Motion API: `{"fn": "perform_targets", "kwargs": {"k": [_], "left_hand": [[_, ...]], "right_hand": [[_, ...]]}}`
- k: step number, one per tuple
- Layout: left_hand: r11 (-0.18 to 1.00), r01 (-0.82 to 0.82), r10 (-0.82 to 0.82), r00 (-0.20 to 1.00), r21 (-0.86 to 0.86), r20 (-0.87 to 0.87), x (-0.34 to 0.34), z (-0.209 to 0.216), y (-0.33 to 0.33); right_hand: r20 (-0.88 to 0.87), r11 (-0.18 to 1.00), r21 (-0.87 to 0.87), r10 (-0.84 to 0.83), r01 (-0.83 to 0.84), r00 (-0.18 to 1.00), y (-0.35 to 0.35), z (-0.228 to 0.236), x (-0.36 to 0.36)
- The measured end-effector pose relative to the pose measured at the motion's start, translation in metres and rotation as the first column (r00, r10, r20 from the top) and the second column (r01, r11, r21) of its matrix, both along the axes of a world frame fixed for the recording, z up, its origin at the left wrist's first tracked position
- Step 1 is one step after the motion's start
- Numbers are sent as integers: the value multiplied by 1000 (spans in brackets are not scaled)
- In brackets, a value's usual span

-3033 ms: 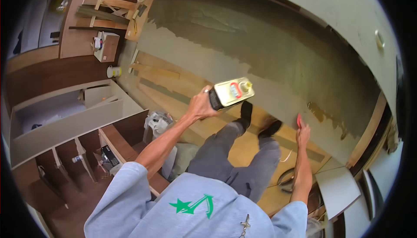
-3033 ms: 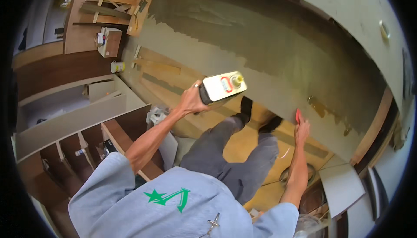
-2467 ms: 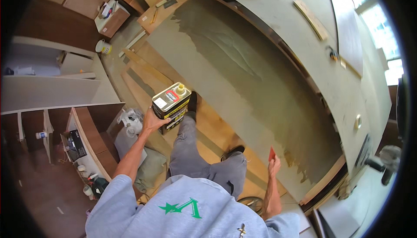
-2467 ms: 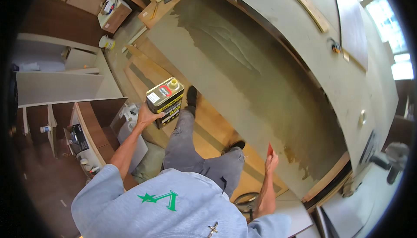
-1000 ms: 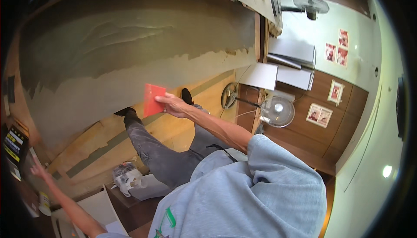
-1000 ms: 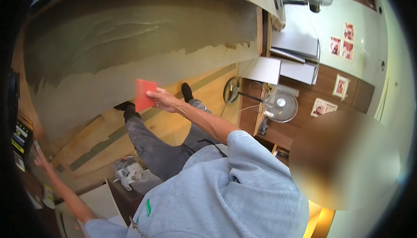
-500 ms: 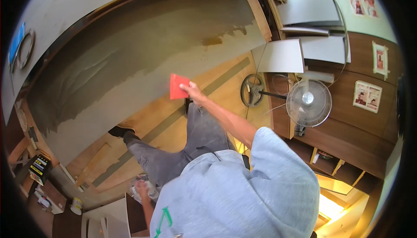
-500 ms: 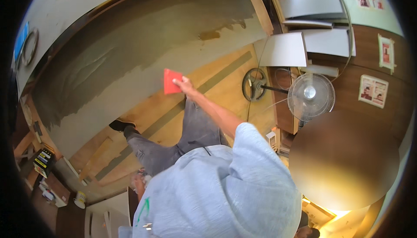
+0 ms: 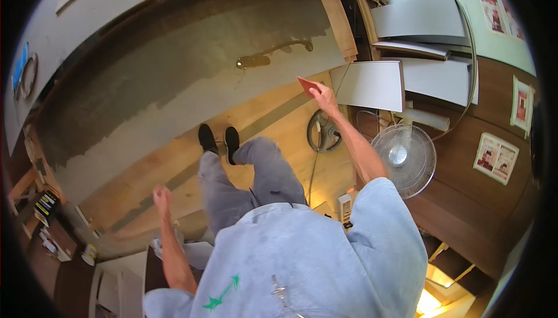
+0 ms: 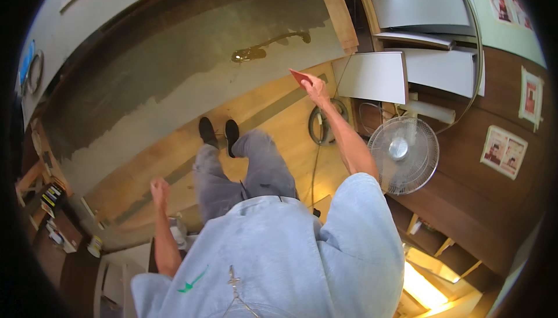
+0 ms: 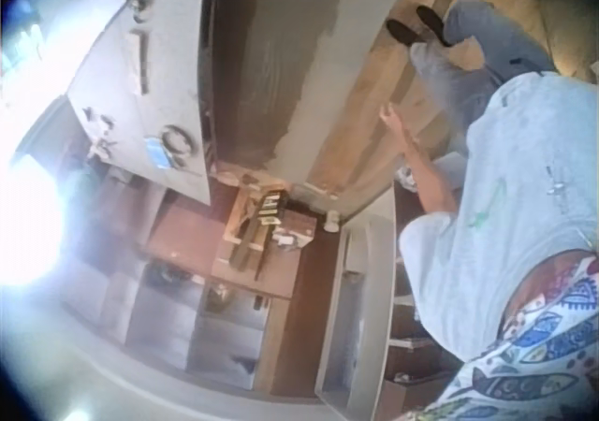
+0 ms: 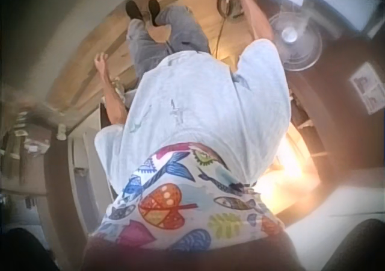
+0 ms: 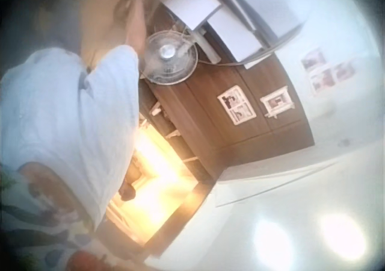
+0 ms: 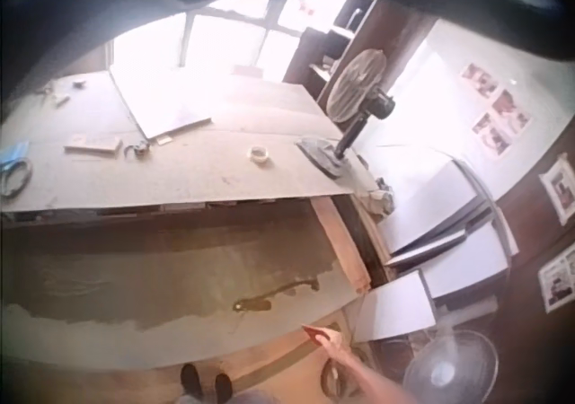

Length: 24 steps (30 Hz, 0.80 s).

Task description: The person applies adhesive from a can onto a curved wooden panel and spreads it evenly using a small red spreader.

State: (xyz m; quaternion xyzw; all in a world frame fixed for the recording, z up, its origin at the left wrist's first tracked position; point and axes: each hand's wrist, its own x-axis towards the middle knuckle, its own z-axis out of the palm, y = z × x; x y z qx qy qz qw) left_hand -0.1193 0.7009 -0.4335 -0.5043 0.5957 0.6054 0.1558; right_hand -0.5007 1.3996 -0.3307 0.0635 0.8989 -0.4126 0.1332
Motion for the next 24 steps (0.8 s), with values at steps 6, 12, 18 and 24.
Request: {"fn": "perform_targets", "kwargs": {"k": [6, 12, 18, 24], "left_hand": [[984, 132, -120, 987, 117, -110, -194, -21, 247], [936, 233, -205, 970, 265, -128, -231, -50, 485], [941, 34, -66, 994, 337, 83, -257, -81, 698], [871, -172, 66, 969, 460, 239, -324, -71, 818]], "right_hand": [[-88, 873, 420, 311, -248, 946, 145, -24, -54], [-81, 720, 569, 528, -396, 845, 199, -117, -169], [-82, 477, 664, 812, -576, 578, 252, -198, -230], [-105, 489, 555, 844, -673, 526, 256, -198, -250]]}}
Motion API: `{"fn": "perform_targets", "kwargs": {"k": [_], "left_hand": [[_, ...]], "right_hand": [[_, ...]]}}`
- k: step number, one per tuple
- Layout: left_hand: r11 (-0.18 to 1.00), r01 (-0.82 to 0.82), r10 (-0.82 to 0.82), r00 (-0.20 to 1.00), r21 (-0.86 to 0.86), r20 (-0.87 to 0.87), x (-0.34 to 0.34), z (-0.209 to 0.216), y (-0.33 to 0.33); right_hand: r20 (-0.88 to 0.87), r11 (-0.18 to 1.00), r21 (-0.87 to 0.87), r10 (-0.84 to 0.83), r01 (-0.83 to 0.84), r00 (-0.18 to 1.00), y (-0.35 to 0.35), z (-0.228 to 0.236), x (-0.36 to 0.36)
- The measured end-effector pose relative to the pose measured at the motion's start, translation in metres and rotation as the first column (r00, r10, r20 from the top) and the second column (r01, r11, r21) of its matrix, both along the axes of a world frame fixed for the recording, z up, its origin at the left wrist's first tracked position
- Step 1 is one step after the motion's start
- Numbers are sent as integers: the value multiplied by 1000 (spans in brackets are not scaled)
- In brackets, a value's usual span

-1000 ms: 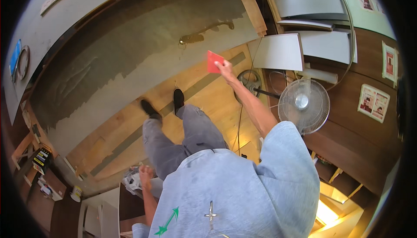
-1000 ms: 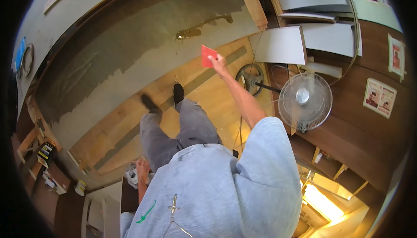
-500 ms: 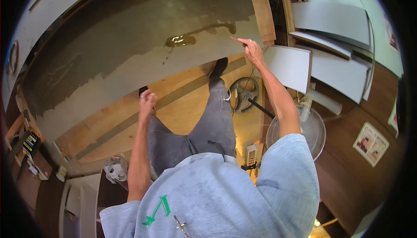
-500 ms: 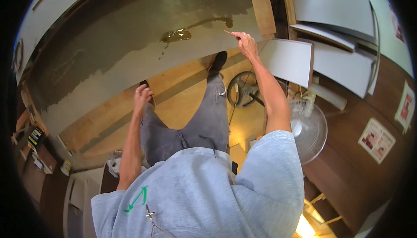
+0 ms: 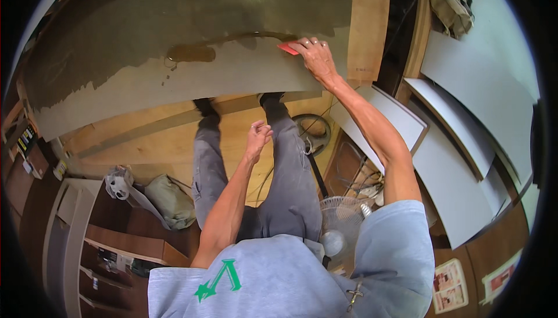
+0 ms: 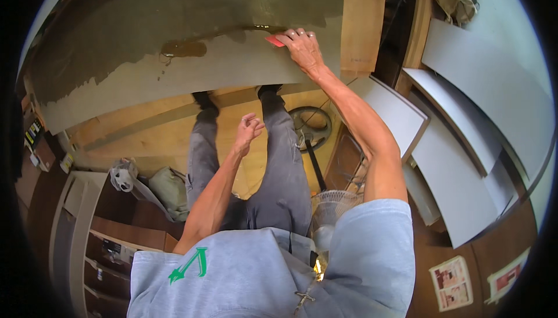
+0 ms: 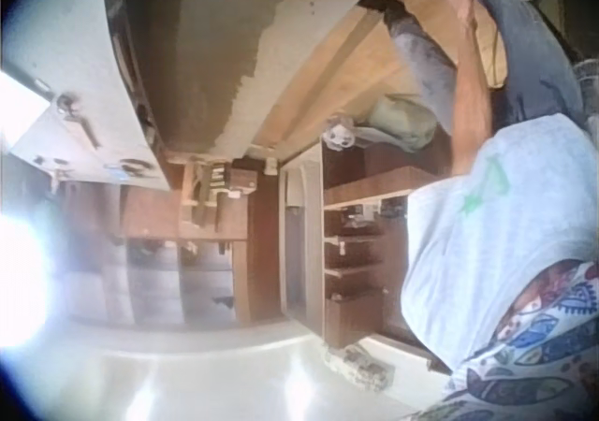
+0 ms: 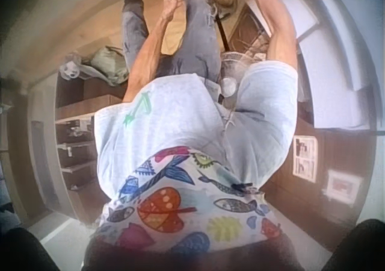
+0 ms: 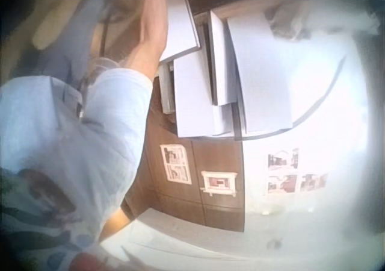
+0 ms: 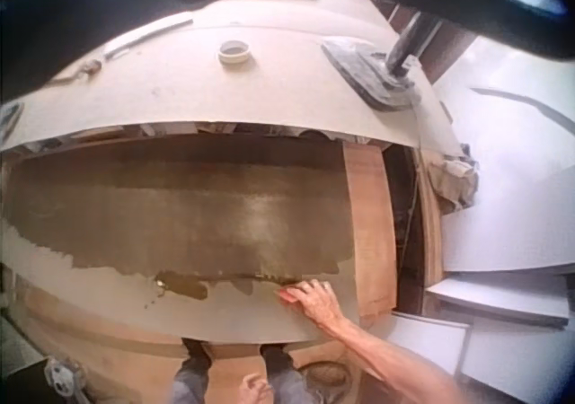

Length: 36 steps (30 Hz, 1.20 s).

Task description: The person applies adhesive from a can onto a curved wooden panel and spreads it evenly using a small red spreader.

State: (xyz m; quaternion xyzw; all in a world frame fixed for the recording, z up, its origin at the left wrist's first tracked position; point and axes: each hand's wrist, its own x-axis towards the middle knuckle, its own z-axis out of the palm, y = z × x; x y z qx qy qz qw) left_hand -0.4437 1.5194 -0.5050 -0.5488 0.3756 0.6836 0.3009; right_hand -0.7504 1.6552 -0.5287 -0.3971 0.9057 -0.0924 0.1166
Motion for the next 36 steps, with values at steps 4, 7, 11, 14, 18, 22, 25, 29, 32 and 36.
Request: {"fn": "perform_targets", "kwargs": {"k": [4, 7, 11, 14, 18, 22, 25, 29, 32, 36], "left_hand": [[994, -109, 109, 993, 11, 37, -47, -24, 27], [982, -185, 184, 982, 25, 41, -72, -43, 32], [947, -300, 298, 954, 113, 36, -72, -60, 38], [810, -481, 514, 858, 335, -13, -80, -68, 52], [544, -669, 804, 588, 506, -87, -105, -75, 85], [-9, -762, 928, 235, 647, 289, -97, -98, 96], [-4, -714, 892, 313, 700, 325, -102, -110, 100], [233, -668, 812, 533, 706, 236, -135, -124, 123], [192, -651, 843, 493, 735, 217, -147, -143, 128], [259, -520, 871, 490, 814, 35, -149, -151, 135]], "right_hand": [[-136, 992, -90, 80, -93, 987, -53, -9, -43], [-109, 988, 19, 155, -154, 982, -53, -14, -48], [28, 968, 96, 231, -232, 973, 1, -10, -27], [88, 988, 31, 150, -154, 985, 38, 4, -32], [-28, 997, 62, -47, 49, 998, 81, 2, -25], [107, 998, 54, 19, -25, 994, 98, 1, -33], [103, 999, -24, 33, -31, 994, 76, 20, -62], [63, 996, 69, 52, -57, 997, 58, 18, -103], [92, 995, 68, 66, -72, 994, 38, 8, -112], [104, 983, 162, 69, -85, 992, 28, -2, -104]]}}
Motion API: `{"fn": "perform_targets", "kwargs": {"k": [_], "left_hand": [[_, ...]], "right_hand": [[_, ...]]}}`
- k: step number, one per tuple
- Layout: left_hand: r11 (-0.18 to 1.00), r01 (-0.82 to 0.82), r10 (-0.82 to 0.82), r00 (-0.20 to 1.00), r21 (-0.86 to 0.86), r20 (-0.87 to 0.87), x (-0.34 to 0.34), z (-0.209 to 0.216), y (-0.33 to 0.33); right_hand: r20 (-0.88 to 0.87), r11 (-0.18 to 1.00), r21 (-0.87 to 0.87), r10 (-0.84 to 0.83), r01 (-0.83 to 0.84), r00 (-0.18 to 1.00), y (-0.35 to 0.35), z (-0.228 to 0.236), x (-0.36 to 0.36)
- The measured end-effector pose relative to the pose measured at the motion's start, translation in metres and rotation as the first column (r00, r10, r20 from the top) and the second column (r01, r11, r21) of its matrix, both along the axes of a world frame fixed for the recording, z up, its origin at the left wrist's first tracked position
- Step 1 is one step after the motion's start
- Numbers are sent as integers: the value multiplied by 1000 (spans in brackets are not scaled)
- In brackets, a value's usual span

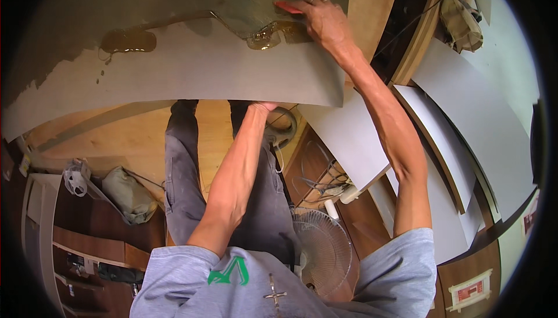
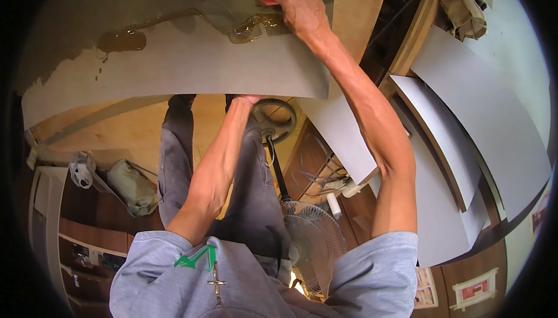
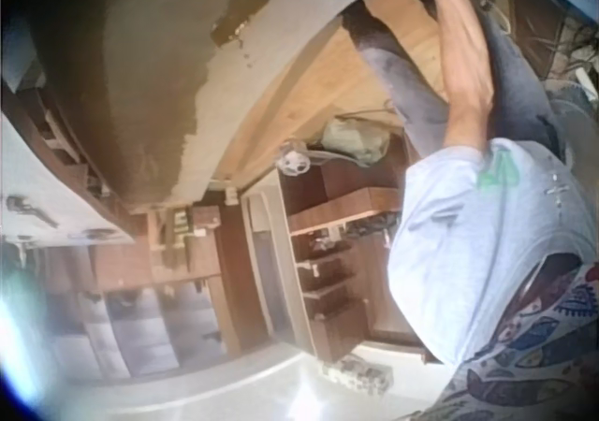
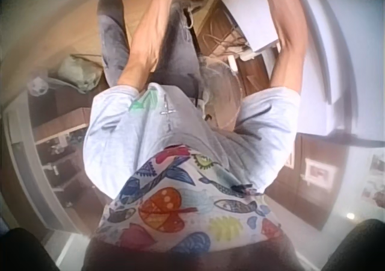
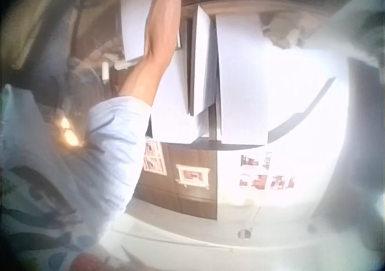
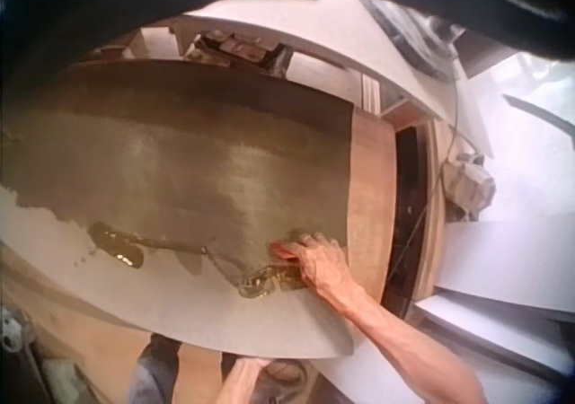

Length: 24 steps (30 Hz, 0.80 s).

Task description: The person applies adhesive from a can onto a curved wooden panel and spreads it evenly using a small red spreader.

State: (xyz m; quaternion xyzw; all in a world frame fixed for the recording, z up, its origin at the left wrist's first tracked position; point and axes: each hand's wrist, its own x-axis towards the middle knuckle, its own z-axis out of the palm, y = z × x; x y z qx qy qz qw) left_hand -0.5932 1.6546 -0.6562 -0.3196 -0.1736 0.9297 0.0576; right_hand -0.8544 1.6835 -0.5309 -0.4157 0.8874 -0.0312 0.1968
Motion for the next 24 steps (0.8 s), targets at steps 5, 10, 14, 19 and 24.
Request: {"fn": "perform_targets", "kwargs": {"k": [5, 10, 14, 19, 24], "left_hand": [[989, -127, 132, 989, 81, -69, -10, 20, 5], [990, -130, 132, 991, 55, -37, -20, 33, 1], [992, -114, 114, 993, 45, -6, -14, 31, 0], [994, -97, 96, 995, 47, 19, -20, 38, 16], [996, -76, 75, 997, 54, 21, -28, 44, 28]], "right_hand": [[36, 1000, -2, 5, -5, 999, 32, 7, 49], [216, 999, 49, 6, -17, 976, 44, 62, 74], [544, 949, -86, -212, 305, 812, 52, 136, 14], [345, 934, -224, -192, 279, 919, 64, 127, -42], [-108, 989, -70, 123, -131, 987, 84, 89, -22]]}}
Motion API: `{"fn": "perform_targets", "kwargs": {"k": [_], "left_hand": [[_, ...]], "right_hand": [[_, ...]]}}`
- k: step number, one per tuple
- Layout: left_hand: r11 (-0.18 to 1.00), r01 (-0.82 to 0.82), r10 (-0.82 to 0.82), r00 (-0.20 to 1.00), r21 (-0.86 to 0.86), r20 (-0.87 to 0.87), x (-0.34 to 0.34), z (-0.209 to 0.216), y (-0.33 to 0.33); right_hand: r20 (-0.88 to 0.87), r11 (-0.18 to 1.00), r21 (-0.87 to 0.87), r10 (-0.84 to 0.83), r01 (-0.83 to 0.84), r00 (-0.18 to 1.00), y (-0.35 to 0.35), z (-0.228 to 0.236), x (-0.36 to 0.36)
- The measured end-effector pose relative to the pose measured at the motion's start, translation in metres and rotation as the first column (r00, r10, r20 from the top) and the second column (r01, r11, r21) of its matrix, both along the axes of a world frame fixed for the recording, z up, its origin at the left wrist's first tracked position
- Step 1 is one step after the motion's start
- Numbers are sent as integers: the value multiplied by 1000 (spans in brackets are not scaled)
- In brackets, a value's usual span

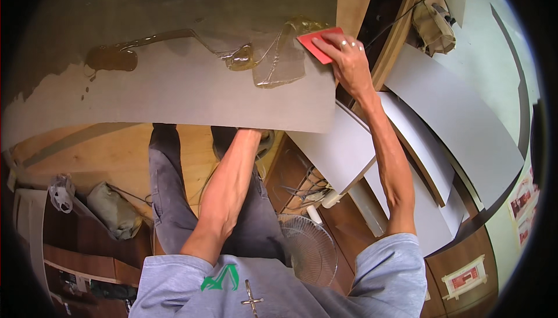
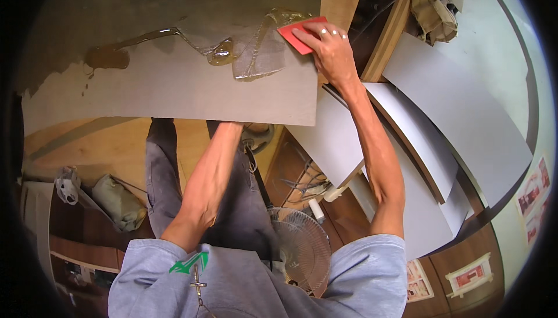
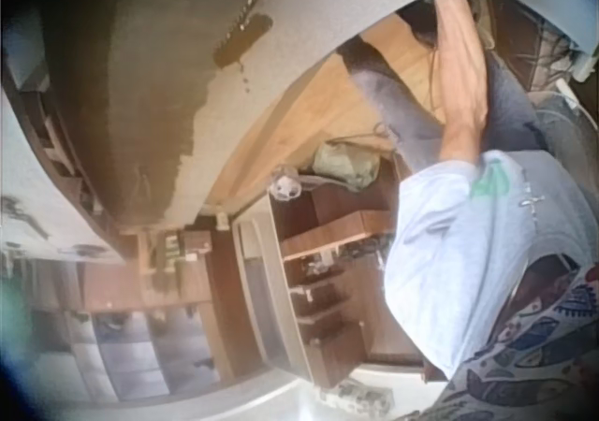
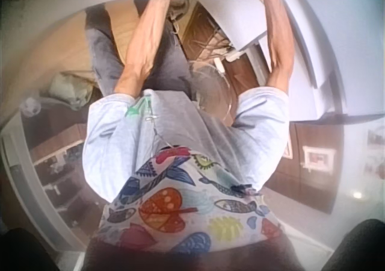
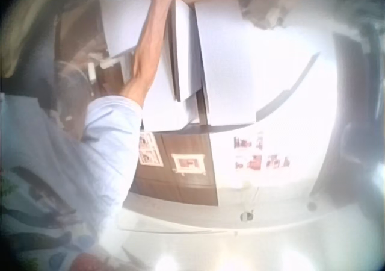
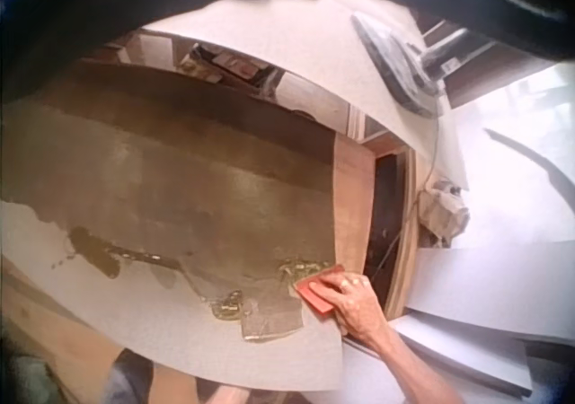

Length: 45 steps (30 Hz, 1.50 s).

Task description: The person applies adhesive from a can onto a curved wooden panel and spreads it evenly using a small red spreader.

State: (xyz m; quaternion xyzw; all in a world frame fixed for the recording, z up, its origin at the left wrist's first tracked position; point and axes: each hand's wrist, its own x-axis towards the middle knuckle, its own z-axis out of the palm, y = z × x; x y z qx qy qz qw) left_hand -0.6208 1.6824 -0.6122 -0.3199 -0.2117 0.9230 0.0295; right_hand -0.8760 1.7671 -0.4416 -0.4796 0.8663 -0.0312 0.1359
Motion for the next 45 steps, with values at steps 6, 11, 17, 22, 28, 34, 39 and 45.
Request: {"fn": "perform_targets", "kwargs": {"k": [6, 11, 17, 22, 28, 34, 39, 45], "left_hand": [[999, 12, -12, 1000, -31, 11, 1, 0, -3], [999, 34, -35, 999, -24, -3, -3, 5, 5], [1000, 20, -20, 1000, -23, 11, -3, 9, 2], [1000, 11, -11, 1000, -19, 13, -5, 11, 1], [1000, 13, -13, 1000, -9, 8, -7, 16, 2], [1000, 10, -11, 1000, -22, -5, -11, 18, 2], [1000, 15, -16, 999, -27, -27, -16, 15, 5], [1000, 6, -6, 1000, -30, -5, -6, 16, 1]], "right_hand": [[108, 996, 50, -79, 73, 991, 10, 20, -22], [100, 981, 191, 18, -37, 995, -34, -20, -79], [263, 978, 201, 1, -56, 965, -7, -3, -48], [385, 978, 175, -175, 114, 906, -8, 46, -20], [351, 954, 286, -21, -86, 936, -33, 38, 9], [182, 988, 141, 30, -56, 983, -72, -14, -53], [405, 963, 217, 58, -158, 912, -62, -32, -56], [484, 951, 292, -56, -101, 873, -38, 44, -3]]}}
